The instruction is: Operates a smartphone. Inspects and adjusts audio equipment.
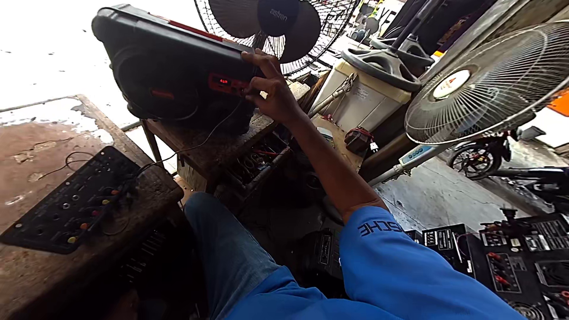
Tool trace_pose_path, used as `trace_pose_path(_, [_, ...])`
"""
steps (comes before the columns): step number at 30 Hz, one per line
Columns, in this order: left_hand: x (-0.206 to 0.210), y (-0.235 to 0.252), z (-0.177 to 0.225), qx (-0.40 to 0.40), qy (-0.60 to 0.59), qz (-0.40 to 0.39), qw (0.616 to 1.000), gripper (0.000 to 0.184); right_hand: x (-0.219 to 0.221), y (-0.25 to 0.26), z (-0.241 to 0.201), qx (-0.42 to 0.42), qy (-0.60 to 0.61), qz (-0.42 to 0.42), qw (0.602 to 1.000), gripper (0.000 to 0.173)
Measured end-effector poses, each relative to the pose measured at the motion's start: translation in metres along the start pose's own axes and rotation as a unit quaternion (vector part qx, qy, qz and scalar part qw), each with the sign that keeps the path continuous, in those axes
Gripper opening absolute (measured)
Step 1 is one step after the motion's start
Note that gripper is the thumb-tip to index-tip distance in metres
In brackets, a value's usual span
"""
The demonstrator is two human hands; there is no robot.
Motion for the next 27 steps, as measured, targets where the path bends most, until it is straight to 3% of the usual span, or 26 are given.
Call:
trace_pose_path(5, [-0.002,-0.007,0.006,0.016,-0.069,0.018,0.997,0.026,-0.002,-0.001,0.0,-0.019,-0.001,-0.026,0.999,0.008])
trace_pose_path(9, [-0.006,-0.02,0.026,0.157,-0.128,-0.007,0.979,0.023,-0.004,-0.002,-0.003,-0.027,-0.012,-0.039,0.999,0.012])
trace_pose_path(13, [-0.042,-0.064,0.065,0.365,-0.227,-0.019,0.903,0.025,-0.006,-0.002,-0.004,-0.013,-0.023,-0.032,0.999,0.018])
trace_pose_path(16, [-0.109,-0.122,0.077,0.451,-0.275,0.085,0.845,0.023,-0.006,-0.001,-0.004,-0.002,-0.028,-0.038,0.999,0.022])
trace_pose_path(18, [-0.152,-0.147,0.06,0.434,-0.252,0.23,0.834,0.019,-0.007,0.0,-0.005,0.005,-0.037,-0.04,0.998,0.023])
trace_pose_path(22, [-0.194,-0.15,0.004,0.287,-0.222,0.505,0.783,0.018,-0.007,0.0,-0.007,0.015,-0.04,-0.039,0.998,0.02])
trace_pose_path(24, [-0.186,-0.134,-0.013,0.226,-0.232,0.55,0.77,0.025,-0.007,0.0,-0.006,0.01,-0.035,-0.038,0.999,0.02])
trace_pose_path(27, [-0.166,-0.106,-0.017,0.179,-0.212,0.556,0.784,0.04,-0.011,-0.001,-0.003,-0.001,-0.03,-0.048,0.998,0.019])
Point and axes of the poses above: each hand's wrist, its own y-axis towards the middle knuckle, its own x-axis out of the palm, z = x × y, the point moved 5 cm from there along y, towards the middle knuckle, and after that the axes turned 2 degrees about y, right-handed, at the moved point
